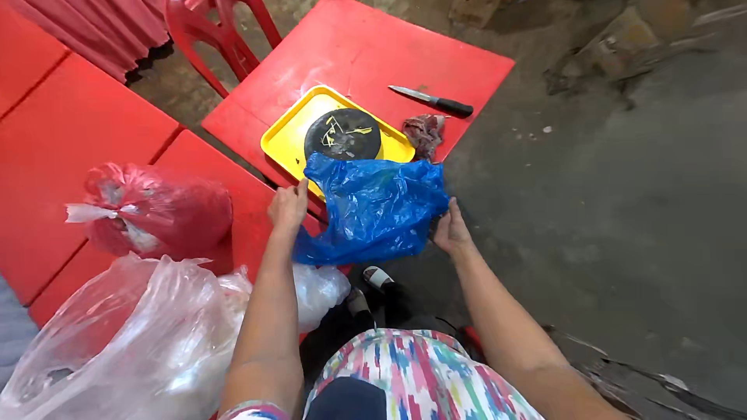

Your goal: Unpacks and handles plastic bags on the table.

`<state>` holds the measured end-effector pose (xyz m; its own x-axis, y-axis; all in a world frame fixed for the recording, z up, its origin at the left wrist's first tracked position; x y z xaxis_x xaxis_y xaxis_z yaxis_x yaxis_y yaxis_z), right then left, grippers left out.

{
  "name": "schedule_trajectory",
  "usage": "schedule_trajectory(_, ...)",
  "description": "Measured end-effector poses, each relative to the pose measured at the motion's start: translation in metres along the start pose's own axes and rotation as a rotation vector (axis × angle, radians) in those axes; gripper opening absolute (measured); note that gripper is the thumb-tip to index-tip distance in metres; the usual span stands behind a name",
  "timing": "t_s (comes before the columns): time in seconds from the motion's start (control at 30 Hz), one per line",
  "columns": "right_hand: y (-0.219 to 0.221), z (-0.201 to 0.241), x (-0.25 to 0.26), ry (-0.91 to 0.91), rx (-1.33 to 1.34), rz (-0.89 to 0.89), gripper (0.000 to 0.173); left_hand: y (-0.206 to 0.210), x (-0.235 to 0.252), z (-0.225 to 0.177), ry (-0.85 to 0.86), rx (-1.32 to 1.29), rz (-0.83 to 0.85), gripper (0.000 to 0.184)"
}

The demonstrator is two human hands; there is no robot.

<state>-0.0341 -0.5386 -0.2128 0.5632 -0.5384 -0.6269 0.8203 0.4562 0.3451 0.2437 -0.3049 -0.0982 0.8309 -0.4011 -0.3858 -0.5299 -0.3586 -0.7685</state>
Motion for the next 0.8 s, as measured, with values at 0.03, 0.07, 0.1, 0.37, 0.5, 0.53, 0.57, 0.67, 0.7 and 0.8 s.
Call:
schedule_trajectory(0.03, 0.011, 0.003, 0.004, -0.026, -0.004, -0.003, 0.063, 0.009, 0.006, -0.007, -0.059, -0.288, 0.077, 0.079)
schedule_trajectory(0.07, 0.025, 0.005, 0.005, -0.044, -0.029, 0.000, 0.053, 0.020, 0.009, -0.016, -0.112, -0.528, 0.159, 0.086)
schedule_trajectory(0.1, 0.040, 0.009, 0.002, -0.056, -0.075, 0.032, 0.044, 0.029, 0.010, -0.025, -0.130, -0.691, 0.207, 0.082)
schedule_trajectory(0.37, -0.007, 0.080, -0.012, -0.317, -0.178, 0.260, 0.037, -0.072, 0.002, -0.050, 0.372, -1.371, -0.024, 0.018)
schedule_trajectory(0.5, 0.048, 0.133, -0.036, -0.360, -0.250, 0.018, 0.026, -0.087, -0.001, -0.074, 0.461, -1.328, 0.150, 0.040)
schedule_trajectory(0.53, 0.066, 0.149, -0.033, -0.435, -0.371, 0.044, 0.030, -0.093, 0.004, -0.079, 0.421, -1.293, 0.124, 0.042)
schedule_trajectory(0.57, 0.079, 0.163, -0.027, -0.522, -0.498, 0.077, 0.036, -0.102, 0.006, -0.082, 0.380, -1.275, 0.055, 0.038)
schedule_trajectory(0.67, 0.091, 0.211, -0.032, -0.837, -0.514, 0.006, 0.039, -0.157, -0.005, -0.078, 0.614, -1.368, -0.039, 0.021)
schedule_trajectory(0.7, 0.089, 0.225, -0.038, -0.943, -0.377, 0.040, 0.033, -0.175, -0.015, -0.069, 0.746, -1.395, -0.038, 0.019)
schedule_trajectory(0.8, 0.089, 0.242, -0.054, -1.157, -0.350, 0.323, 0.035, -0.187, -0.069, -0.019, 0.831, -1.306, -0.115, 0.026)
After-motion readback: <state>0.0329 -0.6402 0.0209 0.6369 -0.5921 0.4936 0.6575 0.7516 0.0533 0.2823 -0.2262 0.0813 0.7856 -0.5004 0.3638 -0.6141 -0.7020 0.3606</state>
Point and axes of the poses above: each hand's wrist, its own x-axis towards the middle knuckle, its own y-axis out of the palm, z = x × y, the point moved 3 cm from there along x, towards the middle knuckle, and after that the axes turned 2 degrees about y, right-handed, at the moved point
